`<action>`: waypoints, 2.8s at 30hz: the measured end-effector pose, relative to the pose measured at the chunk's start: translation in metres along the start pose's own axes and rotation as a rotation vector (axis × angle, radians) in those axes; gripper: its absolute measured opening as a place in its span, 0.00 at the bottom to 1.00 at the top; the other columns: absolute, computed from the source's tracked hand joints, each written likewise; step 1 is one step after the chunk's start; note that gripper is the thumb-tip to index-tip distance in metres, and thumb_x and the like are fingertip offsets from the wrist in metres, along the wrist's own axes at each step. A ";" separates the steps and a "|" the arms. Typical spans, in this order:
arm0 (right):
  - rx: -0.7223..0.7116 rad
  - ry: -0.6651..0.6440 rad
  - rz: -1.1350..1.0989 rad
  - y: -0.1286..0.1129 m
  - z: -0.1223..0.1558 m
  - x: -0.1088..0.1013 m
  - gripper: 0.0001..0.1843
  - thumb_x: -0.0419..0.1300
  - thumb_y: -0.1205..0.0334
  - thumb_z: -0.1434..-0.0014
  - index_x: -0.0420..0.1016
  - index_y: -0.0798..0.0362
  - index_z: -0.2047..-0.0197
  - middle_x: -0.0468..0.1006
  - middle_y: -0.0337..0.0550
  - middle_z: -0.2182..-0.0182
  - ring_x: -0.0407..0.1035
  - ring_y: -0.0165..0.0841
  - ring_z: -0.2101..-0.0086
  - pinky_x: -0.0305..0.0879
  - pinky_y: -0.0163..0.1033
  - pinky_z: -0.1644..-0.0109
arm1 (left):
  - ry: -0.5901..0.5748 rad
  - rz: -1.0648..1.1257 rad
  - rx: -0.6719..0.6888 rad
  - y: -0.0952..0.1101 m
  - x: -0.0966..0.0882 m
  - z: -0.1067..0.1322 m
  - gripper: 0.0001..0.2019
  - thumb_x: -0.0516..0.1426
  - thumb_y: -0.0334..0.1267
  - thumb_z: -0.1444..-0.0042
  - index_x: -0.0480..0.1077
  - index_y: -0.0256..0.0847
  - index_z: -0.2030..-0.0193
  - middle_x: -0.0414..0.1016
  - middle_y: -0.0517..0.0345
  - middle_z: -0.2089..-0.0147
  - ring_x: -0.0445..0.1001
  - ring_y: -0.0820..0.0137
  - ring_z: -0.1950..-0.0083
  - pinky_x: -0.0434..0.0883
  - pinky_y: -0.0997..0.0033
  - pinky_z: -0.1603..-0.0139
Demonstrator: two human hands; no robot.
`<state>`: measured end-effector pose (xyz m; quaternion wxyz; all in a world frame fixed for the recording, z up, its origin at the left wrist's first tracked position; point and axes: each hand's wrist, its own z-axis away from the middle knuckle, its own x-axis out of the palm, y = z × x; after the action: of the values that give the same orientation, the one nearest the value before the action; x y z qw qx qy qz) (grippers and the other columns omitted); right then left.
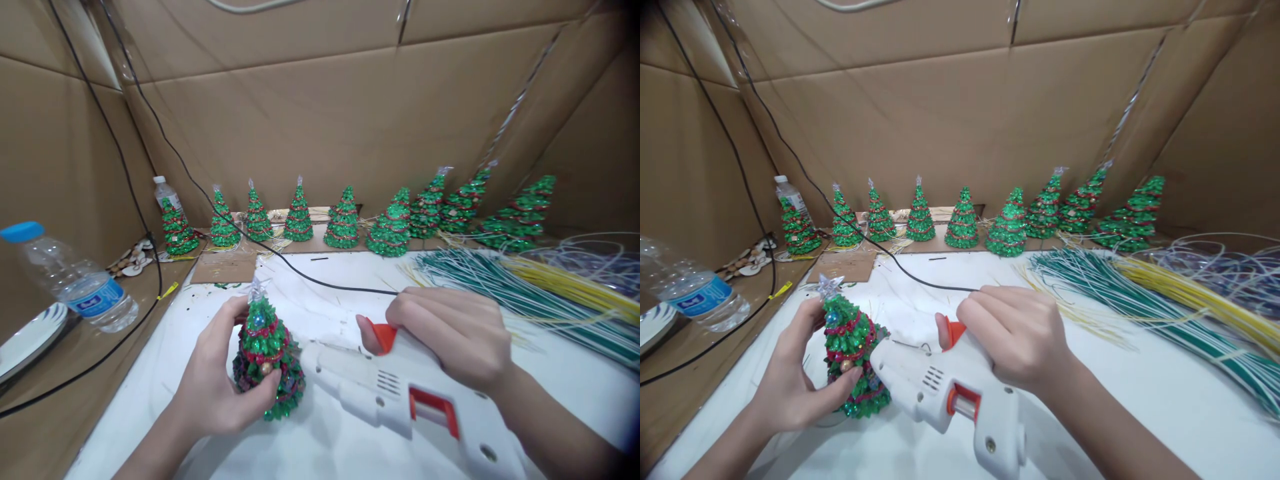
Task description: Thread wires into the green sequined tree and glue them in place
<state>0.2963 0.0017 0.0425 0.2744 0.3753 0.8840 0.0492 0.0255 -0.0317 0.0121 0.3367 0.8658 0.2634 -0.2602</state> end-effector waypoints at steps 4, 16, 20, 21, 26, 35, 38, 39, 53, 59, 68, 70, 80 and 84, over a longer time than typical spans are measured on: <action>0.003 -0.023 -0.015 0.002 0.003 0.001 0.14 0.56 0.74 0.42 0.59 0.51 0.75 0.59 0.34 0.83 0.51 0.27 0.79 0.48 0.36 0.74 | 0.001 0.003 0.005 -0.001 0.001 -0.001 0.29 0.60 0.33 0.54 0.58 0.44 0.44 0.68 0.55 0.56 0.70 0.66 0.57 0.72 0.65 0.54; 0.170 -0.144 -0.015 0.001 0.009 0.007 0.16 0.50 0.65 0.36 0.57 0.50 0.76 0.55 0.33 0.83 0.49 0.28 0.81 0.45 0.37 0.75 | -0.006 0.025 0.012 0.001 -0.002 -0.001 0.28 0.60 0.31 0.54 0.59 0.43 0.45 0.69 0.56 0.57 0.71 0.67 0.57 0.72 0.66 0.53; 0.145 -0.188 -0.024 0.004 0.008 0.006 0.14 0.53 0.63 0.37 0.58 0.50 0.75 0.57 0.32 0.83 0.50 0.27 0.82 0.47 0.36 0.75 | -0.007 0.026 0.004 0.001 -0.002 -0.001 0.28 0.61 0.31 0.55 0.60 0.42 0.45 0.69 0.55 0.56 0.71 0.65 0.57 0.72 0.64 0.54; 0.137 -0.190 -0.028 0.005 0.008 0.005 0.14 0.54 0.63 0.38 0.59 0.50 0.75 0.57 0.31 0.83 0.50 0.26 0.82 0.47 0.35 0.75 | -0.009 0.029 0.006 0.001 -0.001 -0.001 0.28 0.60 0.31 0.55 0.60 0.42 0.46 0.69 0.55 0.56 0.70 0.65 0.57 0.72 0.64 0.54; 0.147 -0.229 -0.085 0.006 0.006 0.003 0.11 0.55 0.68 0.42 0.60 0.51 0.75 0.60 0.31 0.84 0.53 0.24 0.82 0.47 0.34 0.76 | -0.004 0.023 0.014 0.001 -0.001 0.000 0.27 0.60 0.31 0.54 0.60 0.43 0.45 0.68 0.56 0.58 0.70 0.67 0.59 0.72 0.65 0.56; 0.200 -0.256 -0.239 0.007 0.008 0.003 0.08 0.53 0.66 0.43 0.63 0.51 0.74 0.69 0.32 0.82 0.61 0.24 0.81 0.51 0.32 0.76 | -0.004 0.034 0.008 0.000 0.000 -0.001 0.29 0.60 0.31 0.55 0.59 0.44 0.44 0.68 0.57 0.57 0.71 0.67 0.58 0.72 0.66 0.55; 0.204 -0.260 -0.256 0.007 0.009 0.005 0.08 0.54 0.64 0.42 0.63 0.51 0.74 0.70 0.32 0.82 0.61 0.25 0.81 0.51 0.32 0.76 | 0.001 0.023 0.006 0.000 0.000 -0.001 0.29 0.60 0.31 0.55 0.59 0.44 0.44 0.68 0.57 0.57 0.71 0.66 0.59 0.72 0.65 0.55; 0.208 -0.262 -0.257 0.007 0.009 0.005 0.08 0.54 0.65 0.42 0.64 0.51 0.74 0.70 0.33 0.82 0.62 0.25 0.81 0.52 0.32 0.76 | 0.000 0.023 0.009 0.000 0.000 -0.002 0.29 0.60 0.31 0.55 0.59 0.44 0.44 0.68 0.56 0.58 0.71 0.66 0.59 0.72 0.65 0.56; 0.213 -0.260 -0.234 0.007 0.011 0.004 0.09 0.53 0.66 0.41 0.64 0.51 0.74 0.69 0.33 0.82 0.61 0.26 0.81 0.51 0.34 0.76 | -0.003 0.025 0.021 0.000 -0.001 -0.001 0.29 0.60 0.31 0.54 0.60 0.44 0.44 0.68 0.57 0.57 0.71 0.66 0.58 0.72 0.65 0.55; 0.180 -0.238 -0.184 0.006 0.007 0.004 0.09 0.54 0.68 0.42 0.62 0.51 0.74 0.66 0.31 0.83 0.58 0.24 0.82 0.50 0.33 0.76 | -0.010 0.028 0.009 0.000 -0.002 -0.001 0.29 0.60 0.31 0.54 0.59 0.44 0.44 0.68 0.57 0.57 0.71 0.67 0.58 0.72 0.66 0.54; 0.169 -0.208 -0.046 0.003 0.004 0.005 0.14 0.56 0.60 0.40 0.60 0.51 0.76 0.56 0.30 0.84 0.50 0.24 0.82 0.45 0.35 0.77 | -0.008 0.020 0.000 -0.001 -0.002 -0.001 0.30 0.61 0.31 0.54 0.60 0.44 0.43 0.68 0.58 0.57 0.70 0.69 0.58 0.71 0.69 0.53; 0.162 -0.218 -0.042 0.003 0.003 0.004 0.14 0.53 0.60 0.38 0.60 0.51 0.76 0.56 0.31 0.84 0.49 0.25 0.82 0.46 0.34 0.76 | -0.005 0.019 0.003 -0.001 -0.001 -0.001 0.30 0.61 0.31 0.55 0.60 0.44 0.43 0.68 0.58 0.57 0.70 0.69 0.58 0.72 0.69 0.53; 0.163 -0.204 0.000 0.002 0.005 0.000 0.18 0.43 0.69 0.34 0.59 0.51 0.77 0.56 0.34 0.83 0.48 0.27 0.80 0.45 0.36 0.75 | 0.005 0.016 0.020 -0.001 -0.001 -0.002 0.30 0.61 0.31 0.55 0.60 0.43 0.44 0.68 0.58 0.56 0.70 0.68 0.57 0.72 0.69 0.53; 0.166 -0.178 0.010 0.001 0.006 0.001 0.17 0.47 0.67 0.35 0.58 0.51 0.77 0.54 0.33 0.83 0.46 0.28 0.79 0.44 0.36 0.74 | 0.008 0.018 0.029 -0.001 -0.002 -0.002 0.29 0.60 0.31 0.55 0.60 0.44 0.44 0.68 0.59 0.58 0.70 0.69 0.59 0.72 0.69 0.54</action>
<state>0.2997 0.0023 0.0379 0.3193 0.4039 0.8554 -0.0564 0.0246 -0.0301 0.0142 0.3255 0.8738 0.2532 -0.2575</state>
